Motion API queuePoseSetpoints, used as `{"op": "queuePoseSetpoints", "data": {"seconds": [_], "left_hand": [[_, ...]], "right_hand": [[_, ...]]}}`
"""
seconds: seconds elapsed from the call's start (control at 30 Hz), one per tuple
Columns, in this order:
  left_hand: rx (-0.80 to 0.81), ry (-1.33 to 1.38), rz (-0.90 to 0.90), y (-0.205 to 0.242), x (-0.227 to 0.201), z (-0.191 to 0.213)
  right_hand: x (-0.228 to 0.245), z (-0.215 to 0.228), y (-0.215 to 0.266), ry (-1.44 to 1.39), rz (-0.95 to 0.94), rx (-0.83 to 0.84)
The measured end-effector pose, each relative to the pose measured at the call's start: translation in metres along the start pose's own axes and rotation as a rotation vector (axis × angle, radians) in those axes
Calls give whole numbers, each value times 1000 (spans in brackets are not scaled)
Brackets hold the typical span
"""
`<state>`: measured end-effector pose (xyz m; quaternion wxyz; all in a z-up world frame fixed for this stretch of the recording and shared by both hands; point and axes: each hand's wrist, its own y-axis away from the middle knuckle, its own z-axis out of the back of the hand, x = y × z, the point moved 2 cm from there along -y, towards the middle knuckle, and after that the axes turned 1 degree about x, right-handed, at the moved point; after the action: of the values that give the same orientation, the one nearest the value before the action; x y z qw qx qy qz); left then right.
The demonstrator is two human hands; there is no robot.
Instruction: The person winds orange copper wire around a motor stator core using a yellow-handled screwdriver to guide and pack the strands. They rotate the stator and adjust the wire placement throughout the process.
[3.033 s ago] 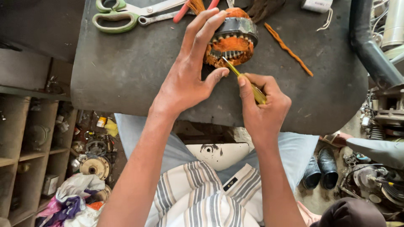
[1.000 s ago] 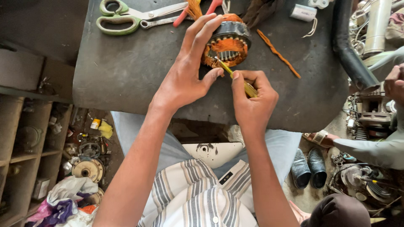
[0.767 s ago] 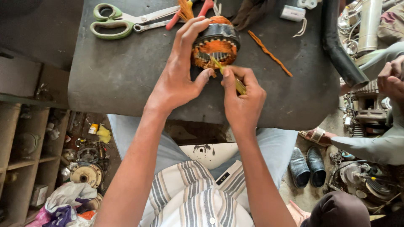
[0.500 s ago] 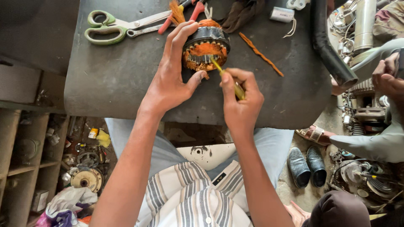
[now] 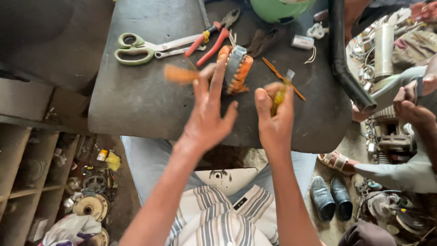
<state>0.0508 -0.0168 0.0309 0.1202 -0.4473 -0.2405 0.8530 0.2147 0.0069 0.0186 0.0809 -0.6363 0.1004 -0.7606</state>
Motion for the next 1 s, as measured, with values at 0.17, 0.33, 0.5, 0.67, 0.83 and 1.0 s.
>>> {"op": "queuePoseSetpoints", "data": {"seconds": [0.17,0.33,0.5,0.67,0.83,1.0], "left_hand": [[-71,203,158,20,-37,-11],[-244,145,249,22,-50,17],[-251,-223,139,9,-34,37],[62,-382,404,-2,-17,11],[99,-312,389,12,-15,-13],[194,-334,337,19,-13,-5]], "right_hand": [[28,-21,-37,435,249,44],[35,-21,-52,420,207,115],[27,-15,-54,400,139,134],[15,-12,-58,285,123,166],[3,-1,-61,171,64,205],[-11,8,-54,128,128,275]]}}
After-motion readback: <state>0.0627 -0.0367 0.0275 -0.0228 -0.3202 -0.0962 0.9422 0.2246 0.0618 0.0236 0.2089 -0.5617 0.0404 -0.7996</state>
